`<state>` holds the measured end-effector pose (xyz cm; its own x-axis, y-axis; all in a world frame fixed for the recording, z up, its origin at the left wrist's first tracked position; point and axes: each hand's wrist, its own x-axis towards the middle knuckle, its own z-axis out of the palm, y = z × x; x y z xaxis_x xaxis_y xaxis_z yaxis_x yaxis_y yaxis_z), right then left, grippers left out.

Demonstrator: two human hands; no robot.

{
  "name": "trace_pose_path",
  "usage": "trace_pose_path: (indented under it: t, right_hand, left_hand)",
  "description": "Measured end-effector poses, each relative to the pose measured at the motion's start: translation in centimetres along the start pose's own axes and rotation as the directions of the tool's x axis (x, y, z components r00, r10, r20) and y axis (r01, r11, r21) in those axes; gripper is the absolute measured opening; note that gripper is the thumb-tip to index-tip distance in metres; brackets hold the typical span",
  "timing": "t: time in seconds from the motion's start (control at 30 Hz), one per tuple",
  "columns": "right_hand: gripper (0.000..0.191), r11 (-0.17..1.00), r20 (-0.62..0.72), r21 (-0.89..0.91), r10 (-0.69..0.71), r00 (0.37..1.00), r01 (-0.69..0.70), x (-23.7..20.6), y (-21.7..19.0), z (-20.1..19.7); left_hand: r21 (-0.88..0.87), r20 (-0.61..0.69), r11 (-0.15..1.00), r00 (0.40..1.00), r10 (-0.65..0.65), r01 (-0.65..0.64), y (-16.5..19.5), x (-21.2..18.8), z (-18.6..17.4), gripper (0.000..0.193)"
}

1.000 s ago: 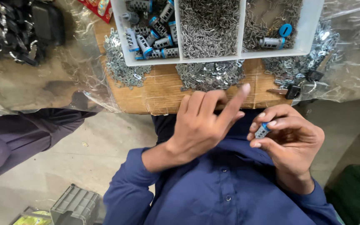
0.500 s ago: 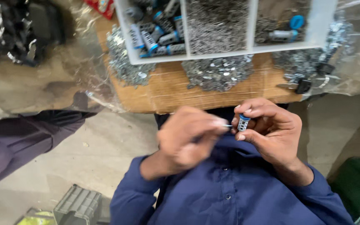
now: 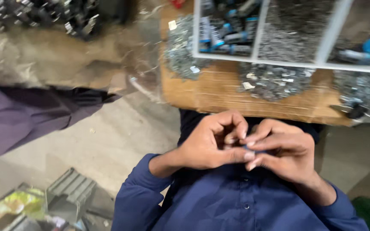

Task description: The person assembles small key cylinders by inserting metal pins into a blue and white plastic housing. They repeatedly pick up pins from a compartmentalized tray and insert them into the cylinder, then place the assembled unit into a designated compartment.

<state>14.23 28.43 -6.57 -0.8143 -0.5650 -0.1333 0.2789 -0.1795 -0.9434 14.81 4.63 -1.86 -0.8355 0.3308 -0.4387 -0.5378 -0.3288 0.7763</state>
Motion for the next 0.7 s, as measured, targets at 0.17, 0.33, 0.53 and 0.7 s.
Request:
trace_pose_path:
  t: [0.17, 0.33, 0.53, 0.7]
  right_hand:
    - [0.040, 0.956, -0.143, 0.279, 0.137, 0.980, -0.093, 1.5, 0.9, 1.6]
    - [0.040, 0.974, -0.164, 0.196, 0.144, 0.976, -0.111, 1.7, -0.3, 1.5]
    - [0.037, 0.985, -0.195, 0.158, 0.098, 0.976, -0.068, 1.3, -1.4, 1.2]
    - [0.035, 0.985, -0.161, 0.155, 0.103, 0.982, -0.078, 1.7, -1.4, 1.4]
  left_hand:
    - [0.829, -0.101, 0.522, 0.865, 0.492, -0.200, 2.8, -0.5, -1.4, 0.028]
    - [0.994, -0.066, -0.028, 0.768, 0.636, 0.109, 3.7, 2.0, -1.9, 0.047]
    - [0.974, -0.133, 0.225, 0.719, 0.682, -0.033, 2.4, -0.1, -3.0, 0.020]
    - [0.999, -0.028, 0.051, 0.763, 0.646, -0.007, 1.2, -0.1, -3.1, 0.054]
